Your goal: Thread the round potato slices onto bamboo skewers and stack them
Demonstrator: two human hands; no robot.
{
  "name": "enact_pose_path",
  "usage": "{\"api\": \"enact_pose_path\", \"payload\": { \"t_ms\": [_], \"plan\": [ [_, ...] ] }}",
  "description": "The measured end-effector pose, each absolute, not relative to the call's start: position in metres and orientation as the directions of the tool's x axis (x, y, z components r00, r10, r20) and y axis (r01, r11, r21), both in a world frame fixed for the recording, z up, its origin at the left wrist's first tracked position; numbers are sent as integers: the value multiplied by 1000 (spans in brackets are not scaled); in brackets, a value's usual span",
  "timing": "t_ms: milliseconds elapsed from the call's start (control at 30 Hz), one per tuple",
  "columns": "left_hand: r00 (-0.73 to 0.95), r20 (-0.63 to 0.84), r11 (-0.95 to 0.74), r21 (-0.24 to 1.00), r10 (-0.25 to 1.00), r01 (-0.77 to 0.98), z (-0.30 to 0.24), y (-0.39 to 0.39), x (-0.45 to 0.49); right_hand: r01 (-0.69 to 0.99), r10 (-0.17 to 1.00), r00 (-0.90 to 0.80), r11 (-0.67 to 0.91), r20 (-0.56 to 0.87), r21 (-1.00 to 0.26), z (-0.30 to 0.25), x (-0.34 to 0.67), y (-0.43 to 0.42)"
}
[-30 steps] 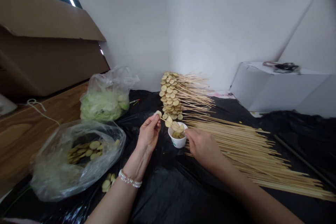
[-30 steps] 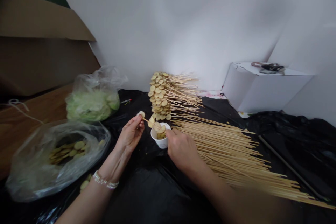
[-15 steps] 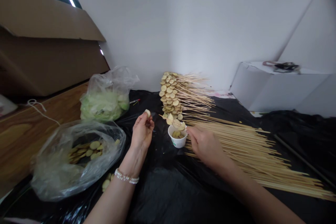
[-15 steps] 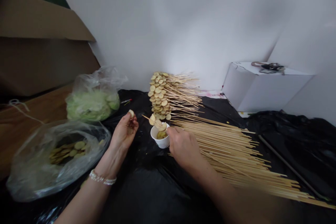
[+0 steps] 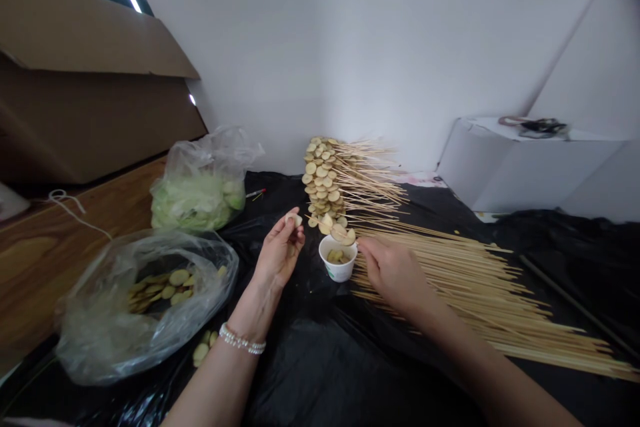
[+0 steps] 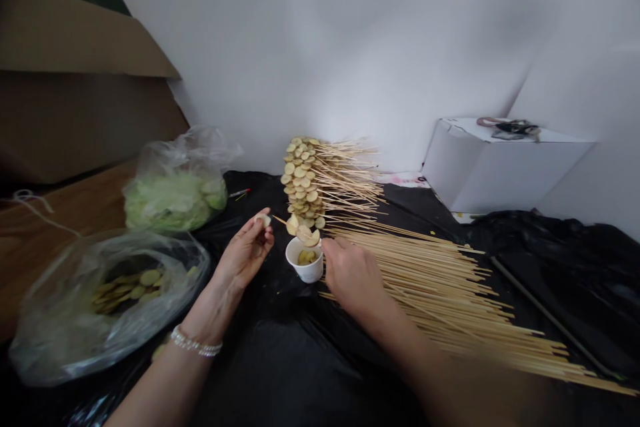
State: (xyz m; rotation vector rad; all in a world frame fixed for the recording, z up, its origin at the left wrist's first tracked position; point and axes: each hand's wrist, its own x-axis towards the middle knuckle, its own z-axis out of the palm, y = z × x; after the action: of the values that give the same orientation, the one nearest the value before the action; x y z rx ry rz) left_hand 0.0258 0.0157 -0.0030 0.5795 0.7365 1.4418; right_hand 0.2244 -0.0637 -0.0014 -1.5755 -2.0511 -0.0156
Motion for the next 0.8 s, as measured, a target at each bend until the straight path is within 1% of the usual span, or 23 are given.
{"api": "enact_pose_path", "payload": {
  "t_ms": [100,200,467,800],
  "plan": [
    [-39,-96,47,755,995,-654,-4,17,24,901,895,-160,304,417,-308,-1,224,-64],
    [-51,-122,59,755,991,-654,-4,19,22,901,896,-168,309,411,-304,-3,224,-63],
    [-3,-180,129,714,984,-688,-5,20,22,909,894,-208,326,397,-258,-7,221,-63],
    [13,-189,145,706,982,-693,-4,19,23,887,888,-219,354,405,-296,-10,220,-62]
  ]
}}
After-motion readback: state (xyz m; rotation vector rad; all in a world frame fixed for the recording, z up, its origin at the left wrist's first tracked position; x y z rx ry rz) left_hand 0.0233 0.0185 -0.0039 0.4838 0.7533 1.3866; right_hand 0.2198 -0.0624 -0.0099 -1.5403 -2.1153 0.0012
